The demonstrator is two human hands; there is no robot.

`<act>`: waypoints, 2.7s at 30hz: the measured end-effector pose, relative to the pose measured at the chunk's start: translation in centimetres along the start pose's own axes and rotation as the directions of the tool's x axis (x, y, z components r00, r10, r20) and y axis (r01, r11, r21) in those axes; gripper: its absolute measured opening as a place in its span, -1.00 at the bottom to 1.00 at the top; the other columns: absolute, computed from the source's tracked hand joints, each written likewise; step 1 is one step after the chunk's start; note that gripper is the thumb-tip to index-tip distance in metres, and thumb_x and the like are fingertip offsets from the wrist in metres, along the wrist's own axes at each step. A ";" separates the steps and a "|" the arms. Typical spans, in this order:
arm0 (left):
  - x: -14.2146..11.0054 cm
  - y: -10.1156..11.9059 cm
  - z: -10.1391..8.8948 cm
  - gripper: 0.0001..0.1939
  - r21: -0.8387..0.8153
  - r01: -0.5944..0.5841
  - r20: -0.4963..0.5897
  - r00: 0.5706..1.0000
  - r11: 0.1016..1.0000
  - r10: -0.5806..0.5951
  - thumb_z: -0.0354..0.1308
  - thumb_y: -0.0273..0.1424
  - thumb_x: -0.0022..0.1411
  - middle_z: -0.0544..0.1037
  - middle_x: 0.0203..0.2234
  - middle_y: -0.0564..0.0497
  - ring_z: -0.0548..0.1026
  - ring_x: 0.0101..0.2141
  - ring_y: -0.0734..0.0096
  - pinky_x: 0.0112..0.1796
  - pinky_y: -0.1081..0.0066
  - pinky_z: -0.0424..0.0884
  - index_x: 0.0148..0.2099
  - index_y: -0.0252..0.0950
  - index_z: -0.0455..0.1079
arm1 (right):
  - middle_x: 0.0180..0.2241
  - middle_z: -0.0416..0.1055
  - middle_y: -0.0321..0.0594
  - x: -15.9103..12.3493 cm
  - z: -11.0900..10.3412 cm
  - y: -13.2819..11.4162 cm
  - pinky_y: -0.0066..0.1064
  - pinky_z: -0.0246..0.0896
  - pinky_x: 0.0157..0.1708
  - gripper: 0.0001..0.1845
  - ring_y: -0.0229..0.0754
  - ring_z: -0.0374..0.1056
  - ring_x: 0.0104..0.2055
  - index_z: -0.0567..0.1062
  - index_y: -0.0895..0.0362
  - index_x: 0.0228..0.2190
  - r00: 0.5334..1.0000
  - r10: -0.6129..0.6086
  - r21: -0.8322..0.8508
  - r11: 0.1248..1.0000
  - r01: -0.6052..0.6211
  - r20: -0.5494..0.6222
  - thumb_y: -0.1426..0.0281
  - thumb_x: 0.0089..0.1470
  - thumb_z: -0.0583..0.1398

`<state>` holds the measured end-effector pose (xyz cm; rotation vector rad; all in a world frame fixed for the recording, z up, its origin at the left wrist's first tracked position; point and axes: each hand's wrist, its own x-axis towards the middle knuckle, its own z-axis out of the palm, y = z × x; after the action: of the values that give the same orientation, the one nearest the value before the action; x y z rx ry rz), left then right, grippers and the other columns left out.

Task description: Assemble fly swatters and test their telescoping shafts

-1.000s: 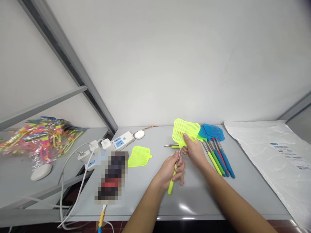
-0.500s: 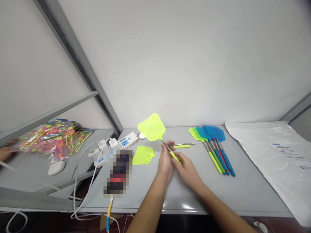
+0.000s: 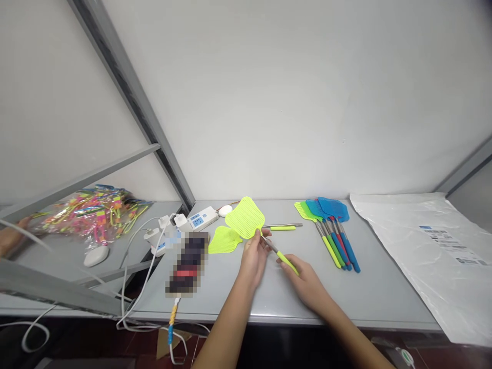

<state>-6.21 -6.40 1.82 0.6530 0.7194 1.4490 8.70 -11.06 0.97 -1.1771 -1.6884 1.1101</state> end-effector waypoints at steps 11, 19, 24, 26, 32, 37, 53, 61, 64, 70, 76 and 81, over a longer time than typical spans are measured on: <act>0.8 -0.3 -1.2 -0.69 0.080 -0.100 -0.117 0.987 0.992 0.109 0.26 -0.16 0.11 0.49 -0.39 0.00 0.35 -0.42 0.52 -0.33 0.47 0.29 -0.36 -0.35 0.48 | -0.20 0.50 -0.17 -1.4 -1.4 0.3 -0.31 0.24 -0.13 -0.59 -0.04 0.39 -0.14 0.47 0.06 -0.08 1.000 0.005 -0.099 0.995 -0.002 0.029 0.12 0.23 0.00; 1.3 0.6 -2.3 -0.68 0.069 -0.177 -0.218 0.958 0.982 0.188 0.20 -0.11 0.16 0.46 -0.36 0.05 0.29 -0.48 0.60 -0.35 0.51 0.27 -0.34 -0.30 0.45 | -0.23 0.50 -0.17 -3.1 -4.7 1.1 -0.28 0.28 -0.15 -0.61 0.00 0.40 -0.15 0.48 0.01 -0.08 0.991 0.045 -0.224 0.974 -0.016 0.125 0.13 0.21 0.01; 0.5 0.4 -1.2 -0.68 0.128 -0.056 -0.090 0.994 0.990 0.068 0.24 -0.13 0.13 0.51 -0.34 -0.04 0.36 -0.45 0.52 -0.32 0.46 0.30 -0.33 -0.33 0.49 | -0.27 0.52 -0.19 -3.1 -5.3 1.3 -0.31 0.31 -0.20 -0.60 -0.01 0.41 -0.18 0.51 0.02 -0.10 0.996 0.064 -0.210 0.977 -0.049 0.067 0.11 0.18 0.05; 0.0 0.2 -0.6 -0.65 0.170 0.026 0.001 1.000 0.985 -0.027 0.24 -0.13 0.12 0.53 -0.35 -0.11 0.40 -0.41 0.44 -0.32 0.42 0.32 -0.34 -0.37 0.51 | -0.25 0.52 -0.20 -2.9 -5.1 1.2 -0.32 0.31 -0.19 -0.60 -0.02 0.41 -0.19 0.51 0.03 -0.10 0.996 0.073 -0.191 0.980 -0.062 0.049 0.11 0.18 0.05; 0.2 0.5 -0.7 -0.61 0.132 -0.025 0.010 1.000 0.991 0.024 0.17 -0.08 0.18 0.50 -0.36 -0.07 0.41 -0.32 0.39 -0.25 0.40 0.31 -0.41 -0.34 0.46 | -0.24 0.50 -0.19 -3.3 -5.0 1.0 -0.31 0.27 -0.13 -0.59 -0.03 0.39 -0.16 0.48 0.04 -0.08 0.993 0.086 -0.211 0.975 -0.069 0.077 0.11 0.21 0.02; 0.7 0.8 -1.0 -0.64 0.110 -0.078 -0.046 0.995 0.991 0.083 0.11 -0.11 0.24 0.48 -0.35 -0.01 0.36 -0.35 0.46 -0.24 0.44 0.28 -0.41 -0.29 0.42 | -0.26 0.50 -0.22 -4.2 -6.0 1.2 -0.34 0.28 -0.19 -0.62 -0.05 0.40 -0.22 0.49 0.00 -0.10 0.990 0.121 -0.272 0.958 -0.096 0.077 0.12 0.22 0.01; 0.5 -0.1 1.9 -0.63 0.201 -0.120 0.087 0.991 0.972 0.104 0.04 -0.15 0.29 0.49 -0.42 -0.05 0.42 -0.34 0.34 -0.23 0.36 0.30 -0.42 -0.30 0.42 | -0.32 0.44 -0.25 -4.7 -6.7 1.2 -0.37 0.21 -0.25 -0.65 -0.11 0.34 -0.29 0.43 0.03 -0.24 0.988 0.134 -0.255 0.961 -0.111 0.077 0.12 0.25 -0.04; 1.9 0.6 3.7 -0.62 0.015 -0.166 0.048 0.985 0.986 0.165 0.04 -0.12 0.29 0.46 -0.46 -0.02 0.39 -0.43 0.43 -0.28 0.38 0.30 -0.41 -0.31 0.39 | -0.33 0.43 -0.25 -5.7 -8.4 0.8 -0.35 0.21 -0.19 -0.65 -0.10 0.34 -0.24 0.41 0.05 -0.30 0.981 0.175 -0.255 0.956 -0.148 0.089 0.11 0.24 -0.04; 1.3 -1.0 3.9 -0.62 0.087 -0.096 0.129 0.988 0.992 0.084 0.05 -0.12 0.28 0.50 -0.41 -0.06 0.40 -0.39 0.41 -0.26 0.38 0.31 -0.35 -0.33 0.43 | -0.37 0.40 -0.27 -4.8 -8.2 -0.1 -0.36 0.20 -0.23 -0.64 -0.14 0.33 -0.28 0.37 0.06 -0.35 0.978 0.185 -0.287 0.946 -0.152 0.092 0.10 0.25 -0.05; 0.3 -2.5 3.7 -0.58 0.245 -0.042 0.310 0.950 0.969 -0.037 -0.07 -0.14 0.35 0.54 -0.26 -0.17 0.43 -0.26 0.30 -0.18 0.30 0.33 -0.21 -0.35 0.47 | -0.45 0.37 -0.30 -2.5 -7.2 -1.7 -0.38 0.12 -0.34 -0.62 -0.16 0.32 -0.37 0.31 0.06 -0.40 0.985 0.163 -0.383 0.915 -0.129 0.057 0.10 0.27 -0.09; 0.4 -1.5 3.0 -0.63 0.231 -0.110 0.274 0.961 0.967 0.044 -0.04 -0.17 0.35 0.52 -0.38 -0.10 0.46 -0.27 0.29 -0.16 0.30 0.31 -0.33 -0.33 0.41 | -0.53 0.34 -0.33 -1.3 -5.9 -2.2 -0.41 0.02 -0.44 -0.62 -0.17 0.30 -0.45 0.31 0.04 -0.42 0.993 0.122 -0.498 0.861 -0.101 0.008 0.12 0.28 -0.11; 0.9 -0.6 2.8 -0.65 0.160 -0.214 0.146 0.970 0.964 0.192 -0.03 -0.19 0.35 0.47 -0.46 -0.02 0.44 -0.34 0.37 -0.20 0.36 0.30 -0.38 -0.30 0.35 | -0.53 0.34 -0.33 -2.0 -6.4 -2.1 -0.41 0.00 -0.45 -0.60 -0.18 0.29 -0.46 0.30 0.04 -0.45 0.994 0.108 -0.557 0.827 -0.079 0.020 0.11 0.28 -0.12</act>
<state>-3.68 -5.41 3.16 0.9724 0.6980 1.5251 14.58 -12.00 4.73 -1.6136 -2.0929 0.7130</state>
